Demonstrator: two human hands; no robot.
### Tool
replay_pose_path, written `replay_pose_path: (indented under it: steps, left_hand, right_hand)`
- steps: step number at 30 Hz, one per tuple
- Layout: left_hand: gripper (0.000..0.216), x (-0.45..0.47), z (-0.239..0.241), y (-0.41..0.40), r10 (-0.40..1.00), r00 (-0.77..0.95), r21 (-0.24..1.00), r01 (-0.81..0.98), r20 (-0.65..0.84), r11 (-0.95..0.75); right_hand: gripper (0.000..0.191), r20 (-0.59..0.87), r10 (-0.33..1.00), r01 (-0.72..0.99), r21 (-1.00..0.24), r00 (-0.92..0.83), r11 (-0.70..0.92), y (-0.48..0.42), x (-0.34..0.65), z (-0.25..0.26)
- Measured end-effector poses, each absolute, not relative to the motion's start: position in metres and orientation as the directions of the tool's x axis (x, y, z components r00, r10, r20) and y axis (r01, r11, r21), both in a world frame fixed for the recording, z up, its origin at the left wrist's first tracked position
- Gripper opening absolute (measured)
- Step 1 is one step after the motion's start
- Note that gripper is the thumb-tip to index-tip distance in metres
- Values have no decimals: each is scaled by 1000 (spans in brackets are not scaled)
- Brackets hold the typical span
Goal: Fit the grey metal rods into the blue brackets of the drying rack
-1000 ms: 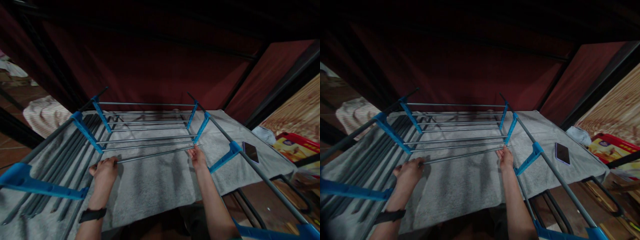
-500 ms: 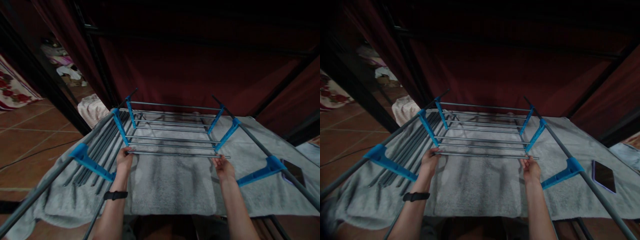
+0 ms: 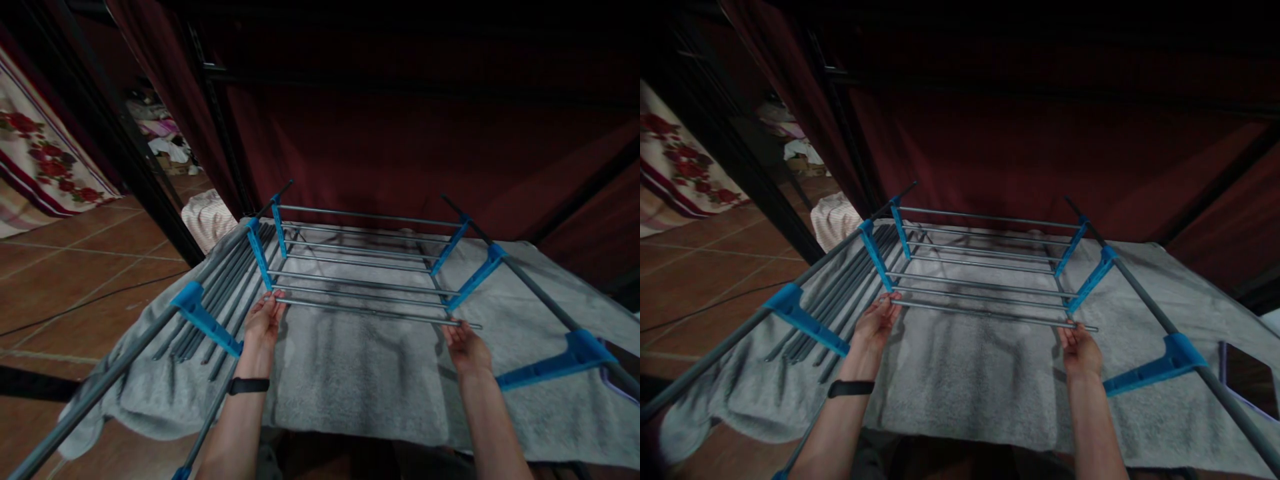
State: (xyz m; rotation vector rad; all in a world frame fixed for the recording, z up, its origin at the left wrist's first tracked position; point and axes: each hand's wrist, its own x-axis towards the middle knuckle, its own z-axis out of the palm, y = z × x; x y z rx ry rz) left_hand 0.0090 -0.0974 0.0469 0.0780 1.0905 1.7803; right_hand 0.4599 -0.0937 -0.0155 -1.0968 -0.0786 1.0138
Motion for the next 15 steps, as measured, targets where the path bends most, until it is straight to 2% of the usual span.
replay_pose_path:
  steps: [9,15]
  left_hand:
    - [16,8,45,-96,772,-478,696,-715,-419,-65]
    - [29,9,46,-95,749,-482,679,-731,-455,-59]
  right_hand:
    - [19,-439,682,-650,-757,585,70,-94,459,-13]
    - [18,-459,692,-655,-755,558,27,-93,450,-8]
